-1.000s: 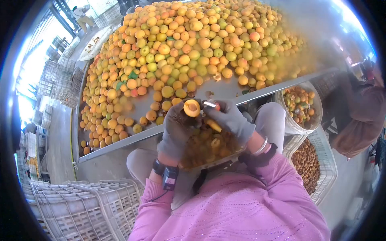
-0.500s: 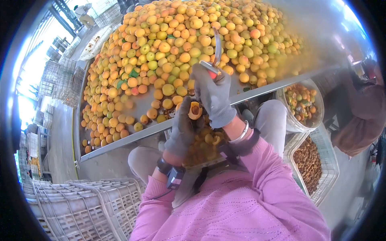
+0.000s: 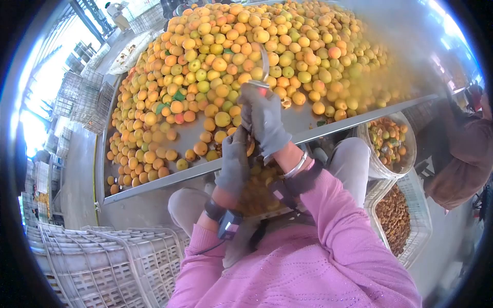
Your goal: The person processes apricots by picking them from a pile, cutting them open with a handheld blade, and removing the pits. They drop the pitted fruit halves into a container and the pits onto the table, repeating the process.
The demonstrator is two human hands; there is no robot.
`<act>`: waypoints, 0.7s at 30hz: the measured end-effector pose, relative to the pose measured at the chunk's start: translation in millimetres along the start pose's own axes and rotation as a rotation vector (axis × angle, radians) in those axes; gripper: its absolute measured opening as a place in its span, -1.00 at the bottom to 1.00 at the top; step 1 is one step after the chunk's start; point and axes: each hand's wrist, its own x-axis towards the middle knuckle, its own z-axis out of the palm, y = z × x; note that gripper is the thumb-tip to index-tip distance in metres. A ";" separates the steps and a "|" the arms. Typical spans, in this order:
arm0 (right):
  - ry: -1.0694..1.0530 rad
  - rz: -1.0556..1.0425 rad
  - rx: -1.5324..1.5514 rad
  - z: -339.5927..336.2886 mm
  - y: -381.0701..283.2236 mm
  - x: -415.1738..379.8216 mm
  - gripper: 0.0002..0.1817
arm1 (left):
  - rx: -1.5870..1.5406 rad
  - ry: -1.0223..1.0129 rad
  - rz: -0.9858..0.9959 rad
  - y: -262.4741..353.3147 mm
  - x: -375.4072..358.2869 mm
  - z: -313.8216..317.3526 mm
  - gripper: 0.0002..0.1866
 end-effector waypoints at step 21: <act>0.186 -0.126 -0.134 -64.7 -12.1 15.8 -0.69 | 0.619 0.040 0.076 20.9 23.7 11.3 -0.71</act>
